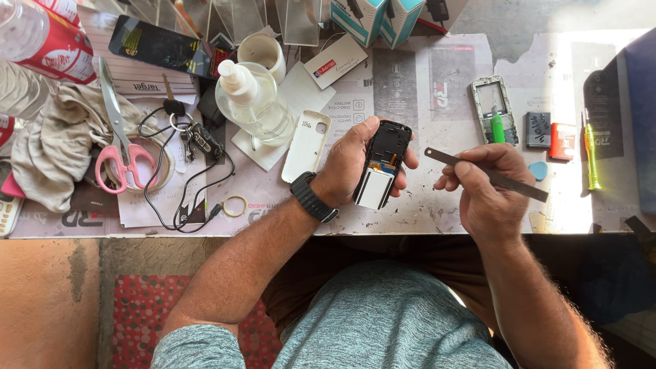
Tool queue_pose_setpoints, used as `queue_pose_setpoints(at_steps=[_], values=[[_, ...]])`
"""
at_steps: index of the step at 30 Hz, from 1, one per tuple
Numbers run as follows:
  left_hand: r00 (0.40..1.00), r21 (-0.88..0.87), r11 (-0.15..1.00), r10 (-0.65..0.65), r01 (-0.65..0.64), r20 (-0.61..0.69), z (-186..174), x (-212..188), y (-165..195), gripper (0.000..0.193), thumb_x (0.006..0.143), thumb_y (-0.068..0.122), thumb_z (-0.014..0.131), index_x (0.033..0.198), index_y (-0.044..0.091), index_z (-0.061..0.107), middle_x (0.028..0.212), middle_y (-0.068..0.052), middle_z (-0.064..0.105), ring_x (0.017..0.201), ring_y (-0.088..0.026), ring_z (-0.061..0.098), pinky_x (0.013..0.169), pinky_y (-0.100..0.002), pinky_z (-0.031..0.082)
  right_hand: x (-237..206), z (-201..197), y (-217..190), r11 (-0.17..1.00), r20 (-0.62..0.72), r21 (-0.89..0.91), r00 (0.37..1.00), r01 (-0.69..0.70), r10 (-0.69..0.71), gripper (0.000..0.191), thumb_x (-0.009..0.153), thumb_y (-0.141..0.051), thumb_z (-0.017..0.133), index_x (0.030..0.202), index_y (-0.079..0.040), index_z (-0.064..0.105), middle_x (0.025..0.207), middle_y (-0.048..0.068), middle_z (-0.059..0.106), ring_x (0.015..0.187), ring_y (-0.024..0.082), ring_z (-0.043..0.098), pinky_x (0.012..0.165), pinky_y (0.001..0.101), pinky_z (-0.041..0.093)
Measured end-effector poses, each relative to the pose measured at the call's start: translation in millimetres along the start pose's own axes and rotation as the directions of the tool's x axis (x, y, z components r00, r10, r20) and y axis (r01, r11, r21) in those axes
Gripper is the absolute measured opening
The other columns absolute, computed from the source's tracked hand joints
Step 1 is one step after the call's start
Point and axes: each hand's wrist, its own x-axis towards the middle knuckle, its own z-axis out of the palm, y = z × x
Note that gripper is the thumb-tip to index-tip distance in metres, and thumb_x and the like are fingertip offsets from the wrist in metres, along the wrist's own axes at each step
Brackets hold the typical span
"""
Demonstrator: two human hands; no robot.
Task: The person disassembles a mobile phone at a cluttered workbench, prying open the housing with a green plastic tool, removing internal components by hand, and using a file and tweezers to work on the phone's parts and edges.
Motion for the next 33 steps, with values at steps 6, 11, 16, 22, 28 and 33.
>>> queue_pose_setpoints(at_steps=[6,11,16,22,28,33], values=[[0.997,-0.005,1.000,-0.015,0.015,0.073,1,0,2,0.060,0.108,0.037,0.025,0.137,-0.007,0.054,0.107,-0.023,0.069,0.079,-0.025,0.072,0.065,-0.038,0.065,3,4,-7,0.987,0.039,-0.158,0.999,0.016,-0.010,0.018,0.101,0.011,0.065,0.118,0.006,0.062,0.097,0.018,0.070,0.083,0.023,0.074,0.076,0.0334,0.065],[0.993,-0.036,0.994,-0.098,0.101,0.057,7,-4,9,0.061,0.105,0.033,0.025,0.144,-0.006,0.050,0.109,-0.023,0.069,0.081,-0.023,0.072,0.066,-0.036,0.066,13,10,-15,0.978,0.179,-0.157,0.978,0.138,-0.110,0.018,0.101,0.010,0.070,0.117,0.002,0.069,0.103,0.015,0.068,0.089,0.018,0.071,0.079,0.0293,0.065],[0.985,0.010,0.990,-0.142,0.142,0.100,13,-4,16,0.055,0.106,0.026,0.031,0.148,-0.005,0.048,0.113,-0.027,0.068,0.079,-0.025,0.071,0.063,-0.036,0.064,25,4,-31,0.963,0.260,-0.231,0.963,0.136,-0.074,0.019,0.089,0.007,0.074,0.106,-0.001,0.071,0.111,0.014,0.067,0.094,0.018,0.071,0.082,0.0286,0.065],[0.976,0.060,0.981,-0.192,0.187,0.099,17,-4,15,0.053,0.108,0.027,0.032,0.143,-0.008,0.051,0.114,-0.028,0.068,0.076,-0.025,0.071,0.060,-0.035,0.064,37,-4,-40,0.921,0.356,-0.363,0.934,0.139,-0.001,0.014,0.094,0.007,0.075,0.103,-0.002,0.071,0.105,0.012,0.073,0.095,0.016,0.074,0.082,0.0250,0.063],[0.970,0.092,0.979,-0.196,0.184,0.142,15,-7,18,0.058,0.091,0.019,0.039,0.139,-0.011,0.052,0.120,-0.026,0.068,0.078,-0.024,0.071,0.063,-0.035,0.064,56,0,-41,0.900,0.476,-0.383,0.880,0.210,-0.003,0.011,0.092,0.002,0.076,0.100,-0.003,0.071,0.105,0.013,0.075,0.091,0.016,0.075,0.075,0.0246,0.064],[0.959,0.145,0.965,-0.239,0.218,0.150,14,-6,16,0.064,0.083,0.017,0.045,0.139,-0.013,0.052,0.123,-0.025,0.066,0.078,-0.024,0.071,0.062,-0.035,0.064,66,7,-44,0.882,0.541,-0.400,0.841,0.250,0.007,0.008,0.092,-0.001,0.076,0.099,-0.004,0.071,0.104,0.011,0.075,0.092,0.018,0.076,0.075,0.0260,0.065]])
